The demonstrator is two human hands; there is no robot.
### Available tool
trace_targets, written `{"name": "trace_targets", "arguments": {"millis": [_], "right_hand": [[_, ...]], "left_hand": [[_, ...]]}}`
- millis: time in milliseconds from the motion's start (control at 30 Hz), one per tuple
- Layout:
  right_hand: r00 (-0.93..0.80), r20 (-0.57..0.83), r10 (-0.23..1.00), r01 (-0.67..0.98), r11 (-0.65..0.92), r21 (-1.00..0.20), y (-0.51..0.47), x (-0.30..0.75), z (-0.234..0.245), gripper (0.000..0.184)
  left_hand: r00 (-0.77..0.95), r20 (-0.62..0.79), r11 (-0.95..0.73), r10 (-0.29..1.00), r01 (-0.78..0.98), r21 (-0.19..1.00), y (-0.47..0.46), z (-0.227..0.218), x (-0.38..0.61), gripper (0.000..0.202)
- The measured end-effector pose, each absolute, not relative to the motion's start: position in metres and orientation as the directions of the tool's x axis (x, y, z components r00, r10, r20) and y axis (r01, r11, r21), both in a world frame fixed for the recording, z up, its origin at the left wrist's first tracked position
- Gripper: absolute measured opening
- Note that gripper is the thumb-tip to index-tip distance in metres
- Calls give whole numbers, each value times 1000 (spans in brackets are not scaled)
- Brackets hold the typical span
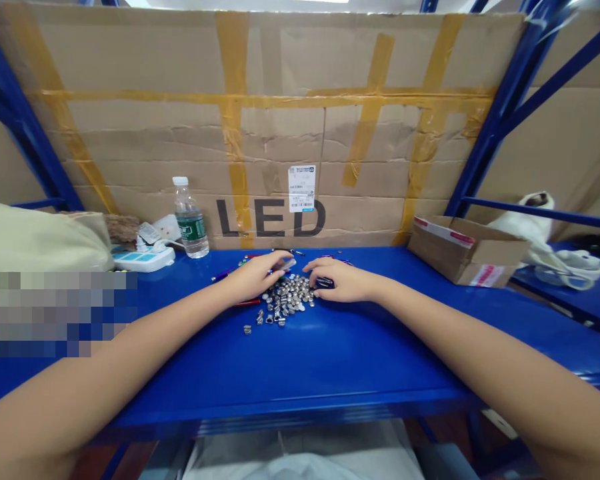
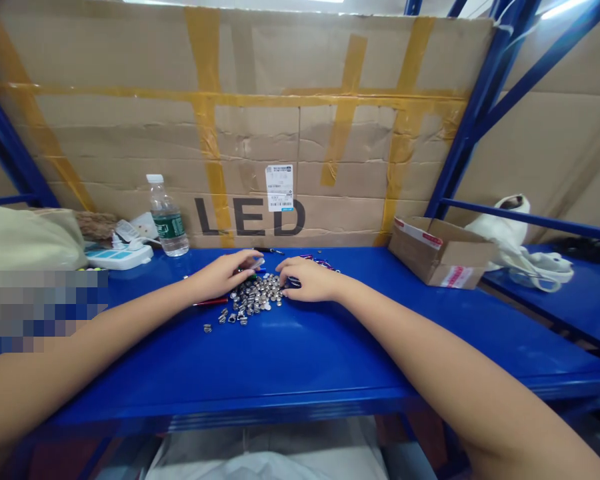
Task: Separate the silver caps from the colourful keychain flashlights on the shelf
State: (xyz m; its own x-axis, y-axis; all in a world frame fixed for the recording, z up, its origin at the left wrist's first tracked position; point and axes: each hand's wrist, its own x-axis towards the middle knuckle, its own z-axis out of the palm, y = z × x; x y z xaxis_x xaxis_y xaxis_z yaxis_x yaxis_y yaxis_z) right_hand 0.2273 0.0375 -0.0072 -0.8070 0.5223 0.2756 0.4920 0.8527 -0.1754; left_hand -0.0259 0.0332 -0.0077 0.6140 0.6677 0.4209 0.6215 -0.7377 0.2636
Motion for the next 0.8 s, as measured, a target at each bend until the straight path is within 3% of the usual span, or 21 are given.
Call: {"name": "trace_targets", "arguments": {"millis": [100,233,533,667,800], "right_hand": [[-816,245,523,500,852,-155,34,227,-6,12],[-823,246,512,503,858,-104,37,229,-7,13],[-839,261,477,457,879,-137,40,225,-12,14],[-804,330,494,476,868,-141,41,223,-12,16],[-700,469,539,473,841,-261,42,219,-14,14]], "left_hand": [[675,412,-782,612,592,192,25,-11,-18,27],[667,435,-785,605,593,182,26,-14,-20,25],[695,411,-796,590,587,150,29,-18,-21,26],[696,395,-791,599,592,155,29,-17,-21,26],[714,388,-804,583,577,146,29,-17,-21,26]]}}
